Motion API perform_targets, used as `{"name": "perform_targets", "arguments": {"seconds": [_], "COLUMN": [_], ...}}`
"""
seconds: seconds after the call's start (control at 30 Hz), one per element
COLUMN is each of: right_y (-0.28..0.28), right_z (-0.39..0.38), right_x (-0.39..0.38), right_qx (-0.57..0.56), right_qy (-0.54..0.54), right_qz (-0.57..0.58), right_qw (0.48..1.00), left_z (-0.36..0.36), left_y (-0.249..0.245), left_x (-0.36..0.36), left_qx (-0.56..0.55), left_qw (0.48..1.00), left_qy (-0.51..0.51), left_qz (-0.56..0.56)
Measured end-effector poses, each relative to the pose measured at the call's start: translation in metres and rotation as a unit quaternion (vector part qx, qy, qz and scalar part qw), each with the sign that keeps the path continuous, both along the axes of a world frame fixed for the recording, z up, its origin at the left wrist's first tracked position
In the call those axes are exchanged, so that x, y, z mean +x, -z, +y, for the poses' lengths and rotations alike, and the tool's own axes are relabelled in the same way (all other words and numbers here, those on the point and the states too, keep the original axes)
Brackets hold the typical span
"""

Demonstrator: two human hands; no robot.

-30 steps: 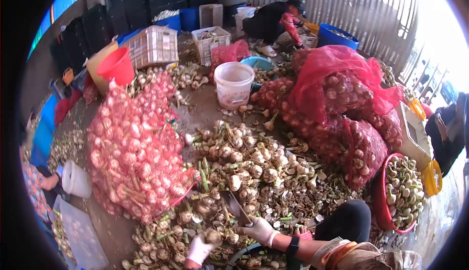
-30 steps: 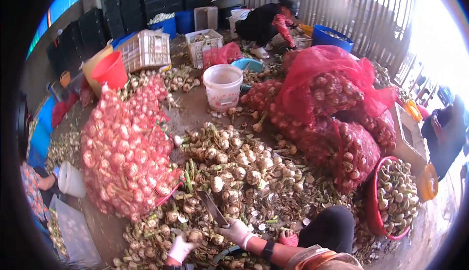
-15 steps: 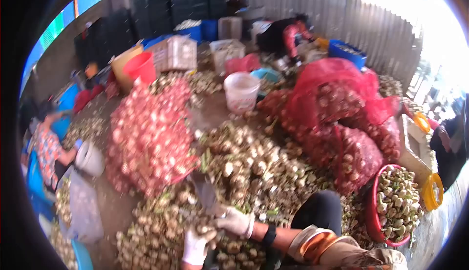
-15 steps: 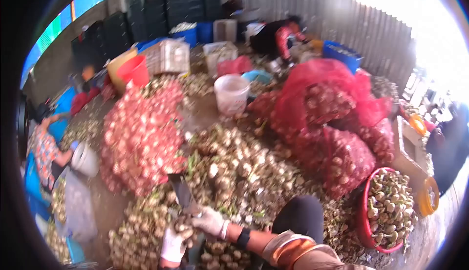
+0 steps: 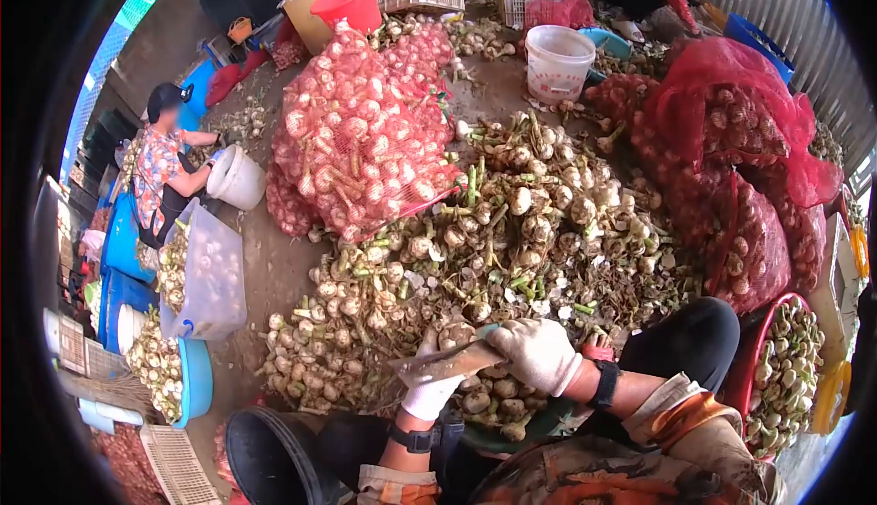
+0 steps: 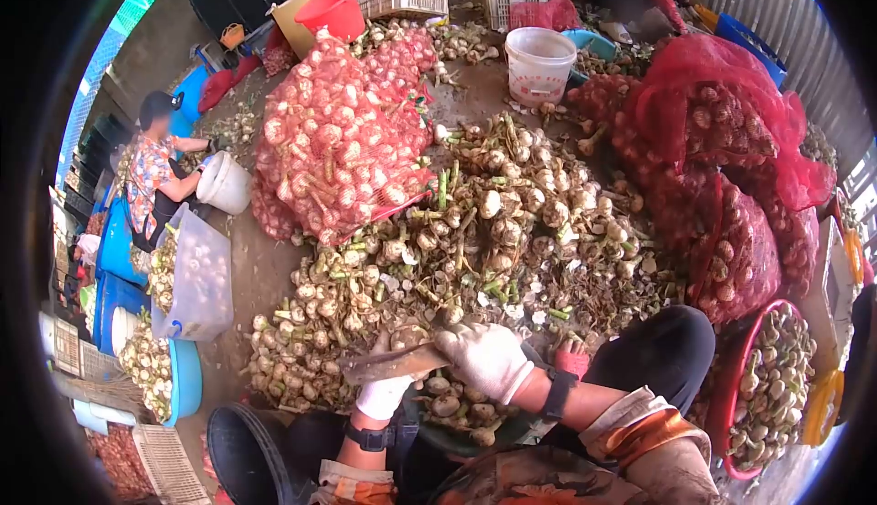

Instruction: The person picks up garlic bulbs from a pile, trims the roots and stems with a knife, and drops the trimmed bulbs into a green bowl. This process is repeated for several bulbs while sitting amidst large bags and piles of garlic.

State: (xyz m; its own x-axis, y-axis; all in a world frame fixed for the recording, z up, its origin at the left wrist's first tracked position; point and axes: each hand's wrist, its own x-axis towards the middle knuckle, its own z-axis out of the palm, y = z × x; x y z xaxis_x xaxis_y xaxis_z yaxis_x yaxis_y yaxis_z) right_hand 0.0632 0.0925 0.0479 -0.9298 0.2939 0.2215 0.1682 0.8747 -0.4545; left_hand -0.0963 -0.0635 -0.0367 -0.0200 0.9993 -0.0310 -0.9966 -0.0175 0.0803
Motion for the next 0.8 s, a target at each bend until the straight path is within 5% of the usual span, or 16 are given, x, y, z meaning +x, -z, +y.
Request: {"name": "perform_targets", "arguments": {"seconds": [0.07,0.1,0.13,0.2,0.23,0.33,0.4,0.47,0.57,0.67,0.7,0.77,0.8], "right_y": [0.003,0.005,0.008,0.016,0.019,0.025,0.049,0.058,0.037,0.026,0.023,0.022,0.025], "right_z": [0.000,-0.001,-0.001,0.002,0.004,0.014,0.029,0.060,0.040,0.014,0.008,0.001,0.002], "right_x": [-0.003,-0.006,-0.008,-0.010,-0.009,-0.011,-0.018,-0.012,-0.011,-0.011,-0.010,-0.011,-0.010], "right_qx": [0.025,0.036,0.047,0.037,0.030,0.043,0.086,0.019,0.018,-0.028,-0.022,-0.014,-0.015], "right_qy": [-0.007,-0.011,-0.016,-0.029,-0.038,-0.050,0.089,0.177,0.119,0.031,0.002,-0.039,-0.040], "right_qz": [-0.013,-0.017,-0.020,-0.030,-0.038,0.008,-0.202,-0.112,-0.106,-0.089,-0.073,-0.044,-0.045], "right_qw": [1.000,0.999,0.999,0.998,0.998,0.998,0.972,0.978,0.987,0.995,0.997,0.998,0.998], "left_z": [0.009,0.005,0.001,0.004,-0.002,0.011,-0.003,-0.003,-0.006,-0.001,0.003,0.010,0.010], "left_y": [-0.044,-0.011,-0.007,-0.031,-0.024,-0.056,-0.044,-0.066,-0.064,-0.071,-0.071,-0.066,-0.062], "left_x": [0.012,0.003,0.004,0.014,0.004,0.013,-0.001,0.008,0.001,0.006,0.006,0.006,0.006], "left_qx": [-0.241,-0.091,-0.094,-0.305,-0.279,-0.345,-0.231,-0.233,-0.290,-0.227,-0.227,-0.371,-0.426], "left_qw": [0.910,0.981,0.981,0.874,0.923,0.903,0.809,0.864,0.811,0.752,0.751,0.879,0.896], "left_qy": [-0.076,-0.081,-0.083,-0.127,-0.063,-0.102,-0.022,-0.068,-0.040,-0.027,-0.026,-0.037,-0.039], "left_qz": [0.329,0.149,0.147,0.357,0.257,0.235,0.540,0.441,0.506,0.619,0.620,0.298,0.116]}}
